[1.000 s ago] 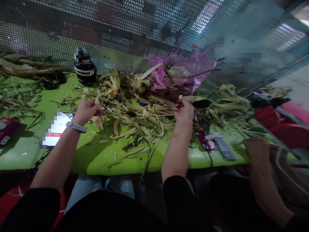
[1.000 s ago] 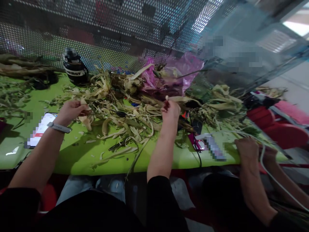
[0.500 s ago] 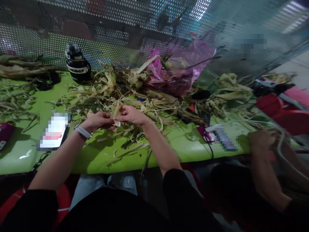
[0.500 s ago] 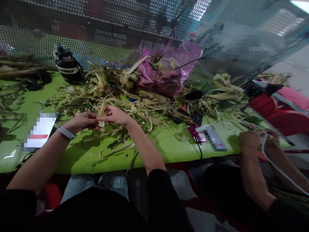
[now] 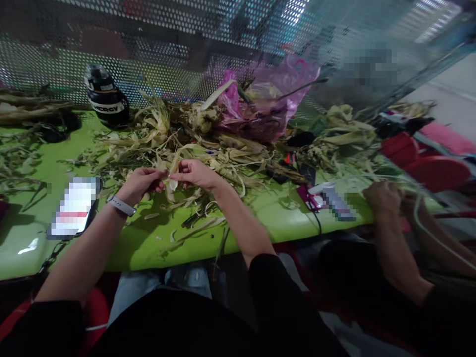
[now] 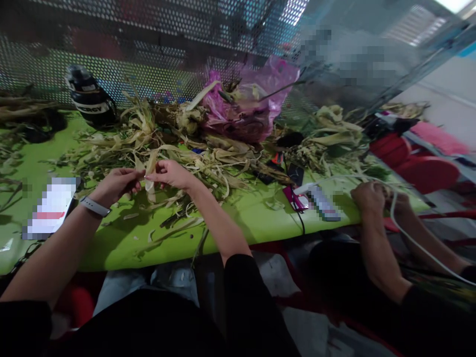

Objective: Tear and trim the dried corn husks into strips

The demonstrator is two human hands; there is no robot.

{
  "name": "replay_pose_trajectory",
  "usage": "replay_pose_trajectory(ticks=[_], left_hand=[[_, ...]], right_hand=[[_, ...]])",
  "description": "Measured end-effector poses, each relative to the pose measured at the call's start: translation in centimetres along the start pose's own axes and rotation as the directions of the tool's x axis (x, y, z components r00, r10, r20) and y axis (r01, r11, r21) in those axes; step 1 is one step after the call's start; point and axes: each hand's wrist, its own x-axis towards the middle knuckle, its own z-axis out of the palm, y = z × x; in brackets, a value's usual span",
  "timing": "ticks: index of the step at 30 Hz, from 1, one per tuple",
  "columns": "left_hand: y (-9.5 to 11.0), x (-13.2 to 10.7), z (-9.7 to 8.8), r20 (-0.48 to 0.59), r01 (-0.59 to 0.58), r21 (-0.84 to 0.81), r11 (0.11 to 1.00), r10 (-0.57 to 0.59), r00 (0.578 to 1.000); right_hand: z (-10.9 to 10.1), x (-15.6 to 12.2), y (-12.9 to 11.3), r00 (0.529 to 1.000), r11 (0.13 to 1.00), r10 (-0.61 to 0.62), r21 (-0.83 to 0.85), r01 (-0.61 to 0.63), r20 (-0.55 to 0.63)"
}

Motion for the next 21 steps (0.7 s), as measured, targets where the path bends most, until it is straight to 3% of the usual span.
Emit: replay_pose_trajectory(ticks=[5,8,10,12,14,16,18,21], left_hand=[[0.4,0.3,0.1,-0.142,-0.016,-0.111,0.994,0.000,0.990],[0.7,0.2,0.2,-0.201,-0.154,-0.218,0.964,0.110,0.973],[0.8,0.0,0.1,-0.254,-0.242,-0.149,0.959,0.200,0.946],[0.8,-0.1,-0.1,-0.262,-0.246,0.118,0.962,0.269,0.927],[0.7,-0.2,-0.3,-0.189,-0.175,0.484,0.857,0.299,0.935],[0.4,-0.3,-0.2,-0.095,-0.113,0.752,0.650,0.277,0.956],[-0.2,-0.4,0.2,-0.029,-0.103,0.875,0.473,0.262,0.965],[-1.2,-0.4,1.1,0.023,-0.121,0.933,0.338,0.281,0.960]], right_hand=[[-0.2,0.2,0.1,1.000,0.997,0.016,-0.075,-0.015,0.007],[-0.6,0.4,0.3,1.000,0.995,0.025,-0.100,-0.027,-0.015],[-1.1,0.4,0.3,0.998,0.994,0.017,-0.110,-0.024,-0.062],[-1.6,0.4,0.2,0.993,0.993,-0.005,-0.116,-0.009,-0.120],[-2.2,0.3,0.1,0.986,0.993,-0.033,-0.118,0.014,-0.165],[-2.6,0.2,0.0,0.980,0.992,-0.056,-0.118,0.034,-0.190],[-2.8,0.0,-0.2,0.979,0.992,-0.068,-0.118,0.046,-0.192],[-2.7,-0.1,-0.3,0.980,0.991,-0.084,-0.121,0.062,-0.179]])
